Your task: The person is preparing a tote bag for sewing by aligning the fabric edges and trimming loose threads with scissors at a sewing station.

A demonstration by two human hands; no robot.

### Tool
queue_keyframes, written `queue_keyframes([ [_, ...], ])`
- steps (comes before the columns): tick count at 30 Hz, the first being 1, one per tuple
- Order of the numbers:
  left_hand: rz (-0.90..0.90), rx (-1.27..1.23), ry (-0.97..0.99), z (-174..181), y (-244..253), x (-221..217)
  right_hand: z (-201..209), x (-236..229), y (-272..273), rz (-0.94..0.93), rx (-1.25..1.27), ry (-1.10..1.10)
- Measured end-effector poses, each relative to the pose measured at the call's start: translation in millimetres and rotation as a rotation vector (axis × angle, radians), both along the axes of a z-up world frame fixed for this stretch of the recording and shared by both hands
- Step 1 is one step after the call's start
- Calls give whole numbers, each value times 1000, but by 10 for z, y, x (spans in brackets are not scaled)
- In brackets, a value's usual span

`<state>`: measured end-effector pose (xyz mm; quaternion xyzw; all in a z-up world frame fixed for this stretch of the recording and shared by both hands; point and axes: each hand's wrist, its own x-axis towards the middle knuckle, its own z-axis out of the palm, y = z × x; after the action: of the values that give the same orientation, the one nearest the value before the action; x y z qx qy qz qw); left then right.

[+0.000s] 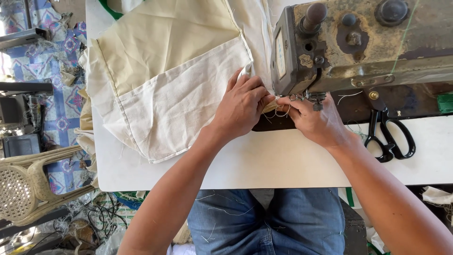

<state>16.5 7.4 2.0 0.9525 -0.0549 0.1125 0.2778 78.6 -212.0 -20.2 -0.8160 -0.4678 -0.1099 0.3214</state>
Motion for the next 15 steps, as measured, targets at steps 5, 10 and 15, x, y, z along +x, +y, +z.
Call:
queue_keyframes([
  [5, -3, -11, 28, 30, 3, 8, -131, -7, -9, 6, 4, -4],
  [10, -13, -2, 11, 45, 15, -26, 366, -167, -19, -45, -179, -206],
  [15, -93, -12, -41, 119, 56, -36, 672, -297, -216, -82, -39, -325],
])
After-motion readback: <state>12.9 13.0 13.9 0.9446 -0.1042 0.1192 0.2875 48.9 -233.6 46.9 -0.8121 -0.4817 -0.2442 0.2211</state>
